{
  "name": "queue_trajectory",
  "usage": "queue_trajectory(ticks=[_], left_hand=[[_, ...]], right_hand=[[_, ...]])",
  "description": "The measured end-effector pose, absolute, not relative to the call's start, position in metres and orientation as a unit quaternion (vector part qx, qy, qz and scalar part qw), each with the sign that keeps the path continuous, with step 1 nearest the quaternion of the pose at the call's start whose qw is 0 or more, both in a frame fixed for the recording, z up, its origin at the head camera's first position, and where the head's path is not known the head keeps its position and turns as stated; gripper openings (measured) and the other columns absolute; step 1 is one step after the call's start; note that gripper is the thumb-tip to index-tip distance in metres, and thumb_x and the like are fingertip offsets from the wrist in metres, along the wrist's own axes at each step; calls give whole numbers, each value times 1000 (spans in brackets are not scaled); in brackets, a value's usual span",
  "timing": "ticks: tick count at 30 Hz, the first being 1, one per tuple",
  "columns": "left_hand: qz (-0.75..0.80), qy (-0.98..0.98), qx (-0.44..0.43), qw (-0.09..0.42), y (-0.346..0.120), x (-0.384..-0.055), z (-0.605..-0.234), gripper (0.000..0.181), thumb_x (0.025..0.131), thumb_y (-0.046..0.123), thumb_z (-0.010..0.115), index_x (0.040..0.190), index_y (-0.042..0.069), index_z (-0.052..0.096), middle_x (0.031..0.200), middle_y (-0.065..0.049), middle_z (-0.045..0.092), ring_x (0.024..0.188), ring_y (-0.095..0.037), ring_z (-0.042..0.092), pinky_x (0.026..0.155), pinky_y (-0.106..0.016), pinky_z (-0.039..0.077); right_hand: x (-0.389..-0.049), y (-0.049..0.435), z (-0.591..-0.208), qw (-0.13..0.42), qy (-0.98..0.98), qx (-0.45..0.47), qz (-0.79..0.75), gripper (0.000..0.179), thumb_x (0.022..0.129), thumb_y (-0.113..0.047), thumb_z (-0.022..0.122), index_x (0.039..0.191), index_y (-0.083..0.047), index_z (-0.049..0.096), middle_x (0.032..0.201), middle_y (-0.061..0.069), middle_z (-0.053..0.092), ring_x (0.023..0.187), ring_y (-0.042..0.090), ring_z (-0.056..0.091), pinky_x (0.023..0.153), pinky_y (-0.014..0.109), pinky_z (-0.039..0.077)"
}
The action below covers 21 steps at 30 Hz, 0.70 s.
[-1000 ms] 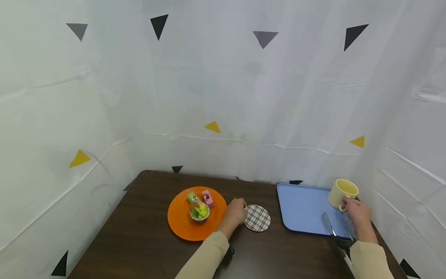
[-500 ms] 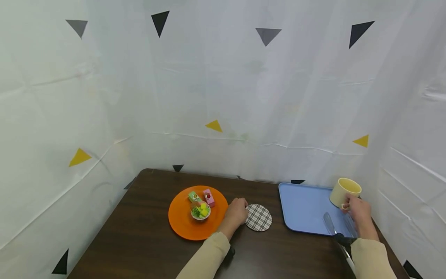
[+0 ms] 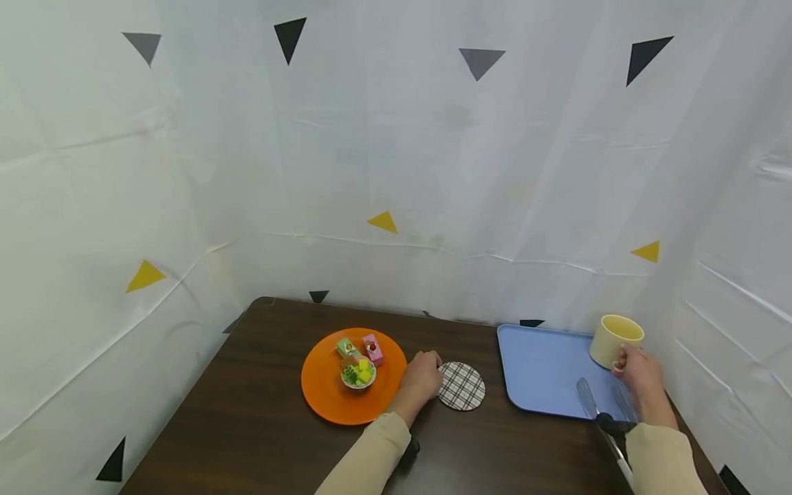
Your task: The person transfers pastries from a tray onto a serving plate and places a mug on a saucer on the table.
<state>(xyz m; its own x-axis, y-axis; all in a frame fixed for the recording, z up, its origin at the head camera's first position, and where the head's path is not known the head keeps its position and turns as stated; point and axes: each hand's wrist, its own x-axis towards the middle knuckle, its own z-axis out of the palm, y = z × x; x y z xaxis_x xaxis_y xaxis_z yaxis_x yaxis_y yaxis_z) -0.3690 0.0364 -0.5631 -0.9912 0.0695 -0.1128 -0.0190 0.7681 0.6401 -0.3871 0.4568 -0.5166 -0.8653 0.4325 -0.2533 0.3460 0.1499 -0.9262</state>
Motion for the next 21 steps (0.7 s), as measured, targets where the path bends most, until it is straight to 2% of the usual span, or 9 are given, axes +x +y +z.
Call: queue_trajectory(ticks=[5, 9, 13, 21], left_hand=[[348, 935, 7, 64, 37, -368, -562, 18, 94, 9, 65, 112, 9, 68, 106, -9, 60, 93, -25, 58, 86, -43, 52], [351, 934, 10, 60, 36, -368, -561, 19, 95, 9, 64, 113, 9, 68, 107, -9, 61, 95, -26, 59, 87, -44, 52], [350, 935, 11, 54, 36, -366, -561, 18, 95, 10, 63, 113, 9, 68, 108, -9, 61, 97, -26, 59, 87, -44, 52], [353, 934, 11, 47, 37, -365, -563, 18, 95, 10, 64, 113, 8, 68, 106, -9, 61, 95, -26, 59, 87, -43, 52]], right_hand=[[-387, 453, -513, 47, -766, -260, 585, 40, 107, -38, 31, 96, -4, 50, 81, -5, 50, 82, 12, 49, 71, 26, 51], [-388, 450, -510, 62, -780, -264, 564, 43, 106, -41, 28, 94, -5, 48, 87, -2, 49, 83, 13, 48, 72, 27, 49], [-388, 447, -504, 65, -771, -270, 573, 43, 106, -43, 26, 97, -5, 45, 90, -1, 46, 86, 15, 47, 73, 28, 48], [-380, 439, -493, 93, -703, -260, 655, 36, 107, -39, 33, 98, -7, 44, 85, -4, 44, 83, 11, 46, 64, 19, 51]])
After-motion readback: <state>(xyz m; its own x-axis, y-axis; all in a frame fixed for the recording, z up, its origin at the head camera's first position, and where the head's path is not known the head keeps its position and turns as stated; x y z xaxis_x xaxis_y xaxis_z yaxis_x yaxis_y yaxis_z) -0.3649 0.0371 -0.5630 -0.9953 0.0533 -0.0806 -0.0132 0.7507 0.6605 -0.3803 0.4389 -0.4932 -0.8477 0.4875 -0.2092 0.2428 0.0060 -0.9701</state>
